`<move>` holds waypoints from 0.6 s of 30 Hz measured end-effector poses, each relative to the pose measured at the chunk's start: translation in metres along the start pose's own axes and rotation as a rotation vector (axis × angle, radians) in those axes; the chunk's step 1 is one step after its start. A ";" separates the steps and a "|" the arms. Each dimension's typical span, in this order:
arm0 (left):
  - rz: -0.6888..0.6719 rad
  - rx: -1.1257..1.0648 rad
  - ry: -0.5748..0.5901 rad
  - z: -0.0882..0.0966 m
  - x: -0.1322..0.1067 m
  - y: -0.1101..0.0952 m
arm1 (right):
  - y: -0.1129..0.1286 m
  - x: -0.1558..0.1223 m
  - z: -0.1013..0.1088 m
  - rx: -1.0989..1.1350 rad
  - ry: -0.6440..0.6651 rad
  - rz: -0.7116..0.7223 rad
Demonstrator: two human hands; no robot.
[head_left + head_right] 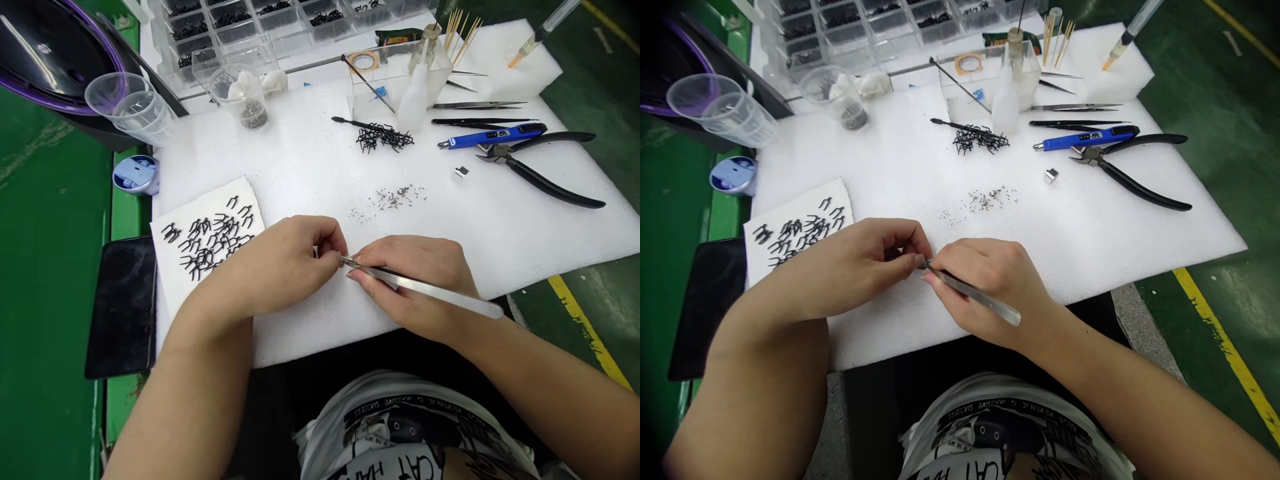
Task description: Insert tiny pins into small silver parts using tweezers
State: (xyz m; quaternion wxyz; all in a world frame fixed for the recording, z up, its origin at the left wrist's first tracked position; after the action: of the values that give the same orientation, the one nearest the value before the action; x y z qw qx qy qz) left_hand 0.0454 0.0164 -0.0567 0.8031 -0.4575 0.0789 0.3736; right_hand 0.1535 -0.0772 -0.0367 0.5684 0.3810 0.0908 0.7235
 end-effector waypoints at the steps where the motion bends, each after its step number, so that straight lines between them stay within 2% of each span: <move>1: 0.007 -0.002 -0.002 0.000 0.000 0.000 | -0.001 0.001 0.001 -0.003 -0.005 -0.018; 7: 0.018 -0.017 -0.007 0.001 -0.001 0.000 | -0.013 0.001 0.008 0.105 -0.052 -0.222; 10: 0.007 -0.018 -0.013 0.001 -0.002 0.000 | -0.013 -0.001 0.016 0.118 -0.100 -0.245; 15: -0.007 0.005 -0.043 0.002 -0.002 -0.001 | -0.017 0.008 0.041 0.005 -0.195 -0.301; 18: 0.004 0.017 -0.058 0.001 -0.003 -0.002 | -0.028 0.016 0.045 -0.114 -0.237 -0.281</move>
State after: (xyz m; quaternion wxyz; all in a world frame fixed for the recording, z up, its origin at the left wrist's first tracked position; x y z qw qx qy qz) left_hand 0.0443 0.0154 -0.0532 0.8081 -0.4395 0.0595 0.3877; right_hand 0.2031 -0.0672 -0.0138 0.6912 0.4142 0.0346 0.5912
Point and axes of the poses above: each hand's wrist, its own x-axis towards the middle knuckle, its own z-axis out of the back of the hand, y = z × x, the point moved 7 cm from there along x, towards the middle knuckle, and after that the axes turned 7 degrees about -x, right-handed, at the moved point
